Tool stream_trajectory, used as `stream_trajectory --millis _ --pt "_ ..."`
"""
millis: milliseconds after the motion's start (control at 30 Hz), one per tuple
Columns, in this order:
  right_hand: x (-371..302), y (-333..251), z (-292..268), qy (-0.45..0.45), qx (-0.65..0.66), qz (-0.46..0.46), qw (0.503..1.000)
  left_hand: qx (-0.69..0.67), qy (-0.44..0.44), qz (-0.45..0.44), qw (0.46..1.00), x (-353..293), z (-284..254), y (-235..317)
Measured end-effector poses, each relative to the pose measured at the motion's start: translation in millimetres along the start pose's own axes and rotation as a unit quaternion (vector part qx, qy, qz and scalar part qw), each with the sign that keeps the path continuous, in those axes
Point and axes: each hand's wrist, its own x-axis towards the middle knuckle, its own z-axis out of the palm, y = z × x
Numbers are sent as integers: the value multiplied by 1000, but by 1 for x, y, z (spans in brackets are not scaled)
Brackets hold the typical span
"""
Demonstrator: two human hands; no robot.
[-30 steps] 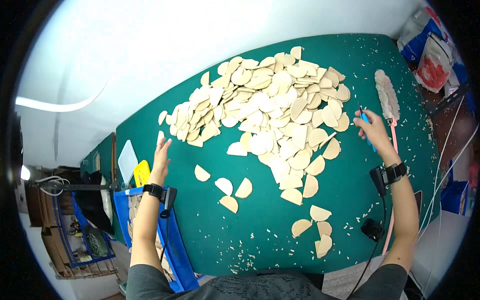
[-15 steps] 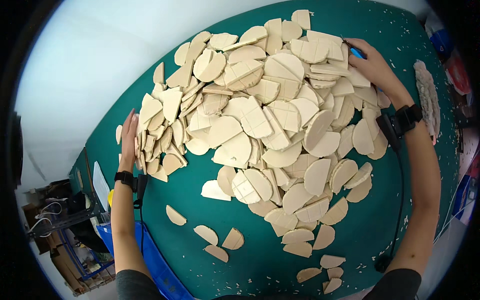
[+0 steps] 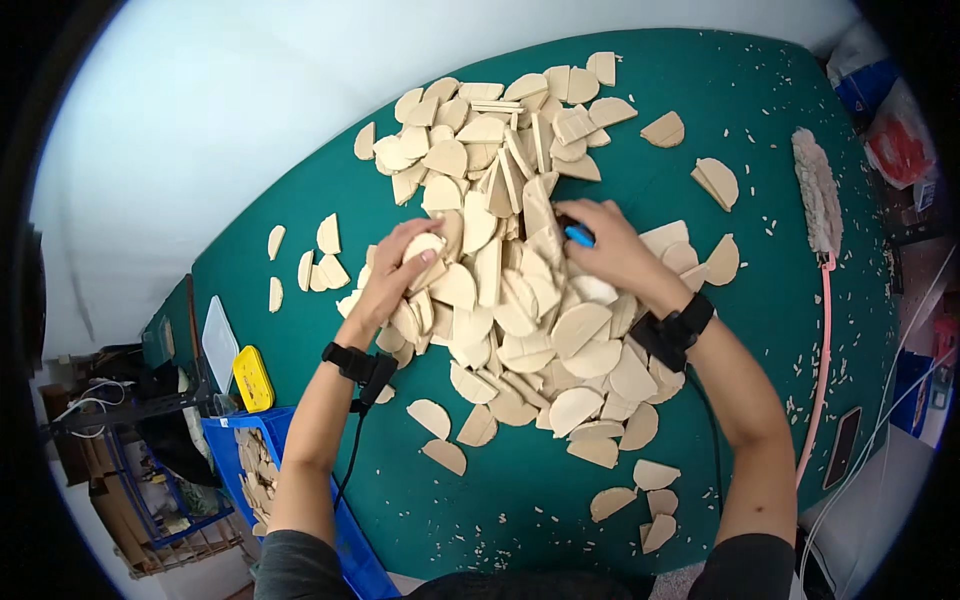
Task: The person uses a small knife to trim the edges of numerous small, light-colored wooden pieces on a green work surface. They pick up each piece individually, shave off small amounts of material, and place the trimmed pieces into a blue plastic bin to the left.
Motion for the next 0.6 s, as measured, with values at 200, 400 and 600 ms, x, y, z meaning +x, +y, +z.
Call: stream_trajectory --millis 200,400,600 --pt "-59 -46 36 -46 35 3 998 14 -53 6 998 -74 17 30" --pt "-79 -77 29 -196 32 -56 979 6 -231 58 971 -103 -9 45" --pt "19 -62 -74 -56 -52 -59 995 51 -56 -50 996 12 -100 38"
